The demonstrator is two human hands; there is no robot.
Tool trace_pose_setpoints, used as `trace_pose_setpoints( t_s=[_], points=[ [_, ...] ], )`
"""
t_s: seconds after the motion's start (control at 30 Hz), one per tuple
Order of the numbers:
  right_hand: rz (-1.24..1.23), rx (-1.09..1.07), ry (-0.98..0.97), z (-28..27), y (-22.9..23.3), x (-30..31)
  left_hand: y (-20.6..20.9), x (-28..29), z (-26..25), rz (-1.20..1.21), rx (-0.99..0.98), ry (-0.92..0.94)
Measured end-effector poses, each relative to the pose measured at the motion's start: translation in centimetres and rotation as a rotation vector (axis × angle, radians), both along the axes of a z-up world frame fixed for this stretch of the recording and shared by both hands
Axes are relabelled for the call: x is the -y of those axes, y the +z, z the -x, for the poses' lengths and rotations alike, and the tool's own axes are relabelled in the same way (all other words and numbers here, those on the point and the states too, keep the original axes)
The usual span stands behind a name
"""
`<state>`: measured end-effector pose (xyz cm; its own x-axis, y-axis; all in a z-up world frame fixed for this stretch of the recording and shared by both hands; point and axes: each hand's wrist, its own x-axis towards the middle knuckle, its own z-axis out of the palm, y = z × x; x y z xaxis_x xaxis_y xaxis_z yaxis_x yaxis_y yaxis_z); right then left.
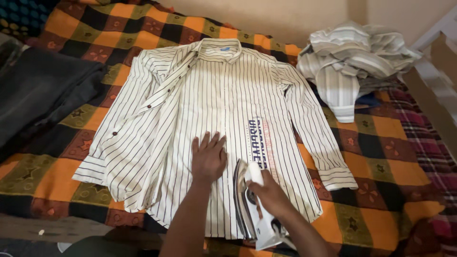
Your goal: The person irons a striped long-sleeve shirt laid out on a patterned bedspread. They smooth the fabric with one hand while moving the iron with the other across the front, sleeves, and collar. The shirt remains on the bed throughout the clip.
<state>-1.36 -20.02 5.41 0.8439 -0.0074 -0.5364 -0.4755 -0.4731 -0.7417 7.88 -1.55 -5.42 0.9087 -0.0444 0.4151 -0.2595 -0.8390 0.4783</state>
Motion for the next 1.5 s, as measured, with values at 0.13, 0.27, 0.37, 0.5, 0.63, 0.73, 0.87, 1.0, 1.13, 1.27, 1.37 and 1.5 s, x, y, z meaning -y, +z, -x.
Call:
trace_pose_setpoints(
  t_s=[0.13, 0.27, 0.37, 0.5, 0.63, 0.73, 0.87, 1.0, 1.13, 1.27, 1.37, 1.5],
  points=[
    [-0.09, 0.123, 0.01, 1.0, -0.8, 0.3, 0.1, 0.3, 0.0, -0.035, -0.055, 0.003],
    [-0.009, 0.134, 0.043, -0.3, -1.1, 0.1, 0.2, 0.3, -0.1, -0.05, -0.102, 0.005],
    [0.11, 0.126, 0.024, -1.8, -0.8, -0.4, 0.3, 0.1, 0.1, -0.047, -0.063, 0.004],
    [0.123, 0.174, 0.027, -4.5, -1.3, -0.3, 0.4, 0.3, 0.0, -0.064, -0.09, 0.008],
    [0.141, 0.362, 0.075, -7.7, -3.1, -0.1, 0.5, 0.4, -0.1, -0.069, -0.066, 0.022],
    [0.299, 0.606, 0.151, -10.2, -3.8, -0.1, 0.4, 0.4, -0.1, -0.052, -0.038, 0.012],
    [0.348, 0.303, 0.115, -12.5, -3.0, -0.5, 0.4, 0.2, 0.0, -0.04, -0.076, 0.015],
    [0.494, 0.319, 0.139, -14.0, -2.2, -0.8, 0.4, 0.6, -0.1, -0.097, -0.021, 0.023],
    [0.671, 0.458, 0.142, -15.2, -2.5, 0.0, 0.2, 0.5, -0.2, -0.097, -0.022, 0.023],
    [0.548, 0.23, 0.053, -16.6, -2.9, 3.2, 0.1, 0.5, -0.1, -0.08, -0.033, 0.024],
    [0.596, 0.285, 0.04, -17.7, -2.7, 6.6, 0.3, 0.5, -0.2, -0.053, -0.012, 0.025],
    [0.609, 0.283, 0.014, -18.7, -3.0, 10.6, 0.4, 0.6, 0.0, -0.044, -0.008, 0.035]
  ],
)
